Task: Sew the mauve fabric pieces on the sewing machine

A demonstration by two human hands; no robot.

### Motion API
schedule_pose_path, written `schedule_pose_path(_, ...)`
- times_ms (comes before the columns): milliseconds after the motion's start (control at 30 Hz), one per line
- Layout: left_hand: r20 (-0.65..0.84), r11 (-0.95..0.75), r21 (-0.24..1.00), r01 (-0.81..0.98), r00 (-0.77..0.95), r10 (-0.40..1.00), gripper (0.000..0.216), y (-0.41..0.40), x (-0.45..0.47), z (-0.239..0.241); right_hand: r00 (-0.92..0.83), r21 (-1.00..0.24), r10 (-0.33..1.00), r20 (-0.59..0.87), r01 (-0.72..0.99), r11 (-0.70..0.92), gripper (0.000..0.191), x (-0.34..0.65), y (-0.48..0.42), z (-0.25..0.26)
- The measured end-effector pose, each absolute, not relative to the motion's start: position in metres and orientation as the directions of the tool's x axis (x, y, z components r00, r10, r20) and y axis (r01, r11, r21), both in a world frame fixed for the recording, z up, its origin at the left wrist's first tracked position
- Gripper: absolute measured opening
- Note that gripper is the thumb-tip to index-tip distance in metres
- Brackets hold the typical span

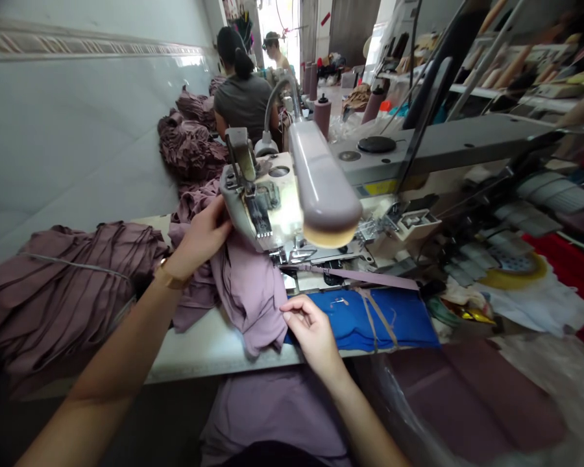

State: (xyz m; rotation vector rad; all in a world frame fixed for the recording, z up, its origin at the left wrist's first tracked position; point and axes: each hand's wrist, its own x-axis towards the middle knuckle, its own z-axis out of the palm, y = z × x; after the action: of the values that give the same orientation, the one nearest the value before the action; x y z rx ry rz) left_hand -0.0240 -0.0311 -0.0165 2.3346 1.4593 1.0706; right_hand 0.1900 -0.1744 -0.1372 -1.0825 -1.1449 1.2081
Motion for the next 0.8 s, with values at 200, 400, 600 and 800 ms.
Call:
schedule_pose_path(200, 0.357, -0.26, 0.288, 0.922, 0.148, 0.922, 0.024, -0.152, -0.003, -0.062, -0.103, -1.0, 0.995, 0.007, -0.026, 0.005, 0.013, 0.176, -0.19, -0.143)
schedule_pose_path(400, 0.319, -0.289, 0.585, 0.758, 0.113, 0.941, 0.008, -0.18, -0.011, -0.083, -0.211, -0.994, 0.975, -0.063, -0.072, -0.08, 0.011, 0.18, -0.223, -0.133)
schedule_pose_path(600, 0.156, -0.164, 0.828, 0.537, 0.06, 0.986, 0.006, -0.16, -0.028, -0.046, -0.067, -0.949, 0.995, -0.08, -0.301, -0.096, 0.017, 0.227, -0.237, -0.13)
schedule_pose_path(800, 0.216, -0.217, 0.814, 0.539, 0.066, 0.974, 0.008, -0.146, -0.016, -0.053, -0.087, -0.996, 0.992, -0.093, 0.002, -0.094, 0.015, 0.221, -0.224, -0.144)
